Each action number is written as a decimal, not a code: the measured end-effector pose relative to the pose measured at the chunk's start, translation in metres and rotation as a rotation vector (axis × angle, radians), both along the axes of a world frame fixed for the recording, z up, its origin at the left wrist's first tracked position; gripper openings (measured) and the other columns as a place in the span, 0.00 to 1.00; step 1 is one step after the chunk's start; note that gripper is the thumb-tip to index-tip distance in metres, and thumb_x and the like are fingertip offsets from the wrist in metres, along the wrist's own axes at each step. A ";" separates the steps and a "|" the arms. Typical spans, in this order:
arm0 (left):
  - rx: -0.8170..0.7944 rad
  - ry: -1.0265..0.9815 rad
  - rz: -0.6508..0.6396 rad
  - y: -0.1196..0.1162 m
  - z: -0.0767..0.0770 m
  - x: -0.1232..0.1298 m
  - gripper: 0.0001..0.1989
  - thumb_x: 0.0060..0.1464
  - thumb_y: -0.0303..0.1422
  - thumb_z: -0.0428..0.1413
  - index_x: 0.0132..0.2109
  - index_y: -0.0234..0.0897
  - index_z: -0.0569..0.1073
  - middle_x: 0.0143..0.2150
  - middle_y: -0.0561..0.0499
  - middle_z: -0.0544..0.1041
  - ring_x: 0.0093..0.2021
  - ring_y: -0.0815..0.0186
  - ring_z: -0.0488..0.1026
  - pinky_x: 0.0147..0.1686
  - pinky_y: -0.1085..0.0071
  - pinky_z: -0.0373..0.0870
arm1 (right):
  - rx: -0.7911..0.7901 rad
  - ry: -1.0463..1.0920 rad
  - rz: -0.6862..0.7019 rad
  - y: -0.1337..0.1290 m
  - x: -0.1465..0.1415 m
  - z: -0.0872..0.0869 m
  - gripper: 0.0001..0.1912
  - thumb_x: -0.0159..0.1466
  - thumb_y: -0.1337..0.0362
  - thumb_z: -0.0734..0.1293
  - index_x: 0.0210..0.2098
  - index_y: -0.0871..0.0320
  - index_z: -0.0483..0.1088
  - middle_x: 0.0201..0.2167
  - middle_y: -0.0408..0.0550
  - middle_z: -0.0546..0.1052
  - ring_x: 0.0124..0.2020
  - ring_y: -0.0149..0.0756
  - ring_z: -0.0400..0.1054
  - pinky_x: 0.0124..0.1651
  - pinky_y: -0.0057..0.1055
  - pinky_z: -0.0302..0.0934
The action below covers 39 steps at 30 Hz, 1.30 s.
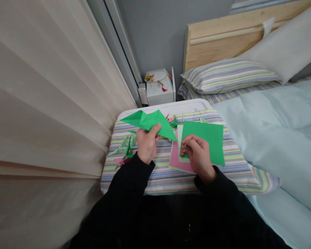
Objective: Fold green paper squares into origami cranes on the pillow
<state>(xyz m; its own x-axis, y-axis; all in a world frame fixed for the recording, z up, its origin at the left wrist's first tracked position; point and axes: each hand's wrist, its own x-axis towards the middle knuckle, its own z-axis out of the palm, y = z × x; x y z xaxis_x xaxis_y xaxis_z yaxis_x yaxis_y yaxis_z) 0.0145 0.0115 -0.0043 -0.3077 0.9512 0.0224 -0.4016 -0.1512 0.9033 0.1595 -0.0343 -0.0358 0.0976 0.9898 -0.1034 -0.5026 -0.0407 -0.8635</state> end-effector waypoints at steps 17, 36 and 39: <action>0.131 0.418 -0.237 -0.001 -0.008 -0.005 0.28 0.49 0.41 0.70 0.53 0.39 0.70 0.36 0.52 0.76 0.33 0.67 0.74 0.29 0.74 0.70 | 0.285 -0.392 -0.271 0.004 -0.001 -0.006 0.15 0.63 0.62 0.71 0.47 0.52 0.64 0.29 0.38 0.66 0.28 0.32 0.64 0.30 0.29 0.59; 0.131 0.525 -0.415 -0.002 -0.007 -0.011 0.16 0.52 0.39 0.68 0.45 0.39 0.77 0.34 0.54 0.77 0.21 0.74 0.66 0.20 0.76 0.63 | 0.295 -0.501 -0.142 -0.024 0.077 0.009 0.25 0.59 0.63 0.77 0.53 0.50 0.66 0.29 0.39 0.72 0.26 0.34 0.70 0.27 0.30 0.66; 0.048 0.450 -0.497 -0.003 -0.006 -0.011 0.21 0.49 0.41 0.70 0.47 0.39 0.75 0.34 0.55 0.78 0.15 0.78 0.62 0.14 0.76 0.58 | 0.206 -0.409 -0.152 -0.021 0.080 0.009 0.27 0.58 0.60 0.78 0.54 0.51 0.66 0.26 0.35 0.71 0.17 0.29 0.64 0.18 0.28 0.61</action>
<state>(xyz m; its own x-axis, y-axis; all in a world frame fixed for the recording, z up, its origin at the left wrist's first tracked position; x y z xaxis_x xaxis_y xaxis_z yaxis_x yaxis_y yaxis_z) 0.0040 0.0080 -0.0102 0.2162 0.9720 0.0915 -0.0198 -0.0893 0.9958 0.2399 -0.0550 -0.0269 0.2347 0.9570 0.1704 -0.1067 0.1996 -0.9741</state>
